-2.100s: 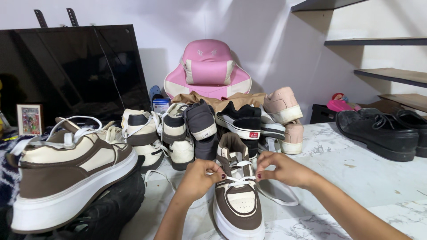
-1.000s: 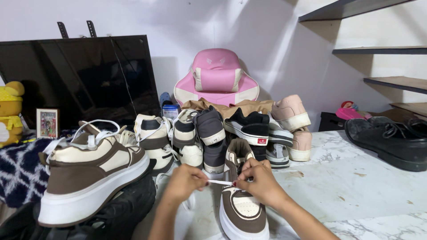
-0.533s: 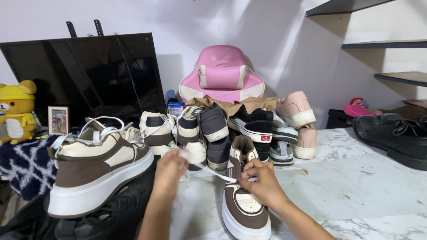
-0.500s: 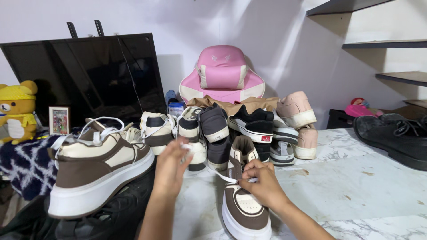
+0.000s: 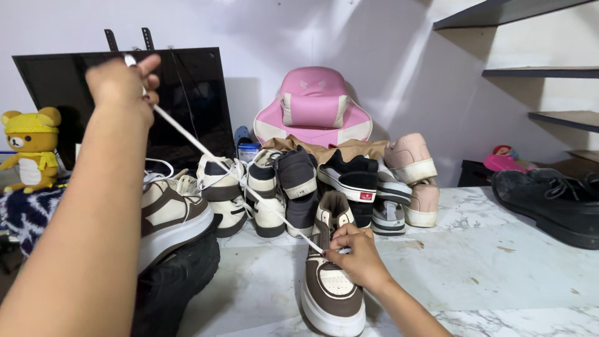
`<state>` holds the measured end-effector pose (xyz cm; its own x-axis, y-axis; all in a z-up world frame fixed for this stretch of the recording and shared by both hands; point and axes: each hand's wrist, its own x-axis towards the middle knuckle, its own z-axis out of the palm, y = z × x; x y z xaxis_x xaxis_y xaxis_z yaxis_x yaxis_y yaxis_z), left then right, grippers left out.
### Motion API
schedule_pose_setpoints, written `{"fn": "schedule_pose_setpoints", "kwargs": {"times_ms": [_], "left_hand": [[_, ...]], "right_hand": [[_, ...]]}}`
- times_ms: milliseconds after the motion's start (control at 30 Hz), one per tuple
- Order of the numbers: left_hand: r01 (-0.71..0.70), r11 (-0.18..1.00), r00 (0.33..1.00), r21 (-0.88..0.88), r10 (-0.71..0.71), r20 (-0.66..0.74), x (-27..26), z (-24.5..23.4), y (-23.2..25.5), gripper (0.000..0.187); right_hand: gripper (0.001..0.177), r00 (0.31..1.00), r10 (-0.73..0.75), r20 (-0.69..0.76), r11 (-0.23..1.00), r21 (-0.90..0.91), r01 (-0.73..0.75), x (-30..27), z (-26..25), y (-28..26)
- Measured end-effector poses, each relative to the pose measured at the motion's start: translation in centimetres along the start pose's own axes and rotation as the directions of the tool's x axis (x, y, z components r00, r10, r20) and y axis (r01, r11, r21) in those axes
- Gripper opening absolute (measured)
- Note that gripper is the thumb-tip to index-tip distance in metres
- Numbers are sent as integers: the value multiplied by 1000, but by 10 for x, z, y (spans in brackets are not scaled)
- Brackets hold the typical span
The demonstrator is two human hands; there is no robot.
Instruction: The person unlaces a black boot and places it aside, then picks up a brown and white sneaker and begins to lace it. The person threads the laces through the eyelets and ties a knot, then continues to adjust the laces.
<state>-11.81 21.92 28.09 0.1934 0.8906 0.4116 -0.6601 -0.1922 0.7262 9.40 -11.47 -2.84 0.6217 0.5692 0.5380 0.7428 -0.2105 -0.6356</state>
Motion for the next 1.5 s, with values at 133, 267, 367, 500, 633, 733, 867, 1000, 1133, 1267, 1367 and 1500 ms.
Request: {"fn": "schedule_pose_setpoints", "kwargs": {"times_ms": [133,267,367,500,633,733,867,1000,1133,1267,1367,1500], "left_hand": [[104,977,987,-188,-124,-100,16,-25,-6,17],[101,994,977,-29,-105,-186,34,-54,-14,12],[125,978,975,166,-91,-202,26,-64,-22,11],[47,927,996,372,-73,56,-9,-55,-24,19],[-57,888,941,455,-105,323,-74,-26,-62,17],[-262,933,709,248,12,705,-140,-7,-106,19],[-301,655,633,693,-407,658,-220,12,-161,23],[-351,685,674,638,-288,680,-262,4,-186,9],[-570,600,683,561,-33,729,-281,-1,-189,8],[-573,572,652,587,-116,750,-281,-8,-177,9],[-275,618,630,736,-463,624,-283,-13,-171,12],[-377,592,723,713,-293,626,-288,-10,-170,12]], "right_hand": [[16,1000,3,-2,1000,-16,-3,-1,0,2],[17,1000,16,0,1000,8,-16,1,2,1],[17,999,47,8,997,56,-47,-2,2,1],[17,998,60,5,995,76,-60,-2,2,-3],[16,997,77,3,997,29,-77,-3,7,0],[15,997,70,-24,991,114,-67,-3,7,5],[14,999,36,27,983,181,-40,1,4,10],[13,999,0,54,975,223,-12,1,1,12],[13,999,-27,41,984,178,20,-3,-4,4],[14,996,20,86,974,224,-39,-6,-10,-9],[14,993,9,117,958,284,-43,-9,-14,-13],[13,987,12,160,924,375,-72,-7,-17,-15]]}}
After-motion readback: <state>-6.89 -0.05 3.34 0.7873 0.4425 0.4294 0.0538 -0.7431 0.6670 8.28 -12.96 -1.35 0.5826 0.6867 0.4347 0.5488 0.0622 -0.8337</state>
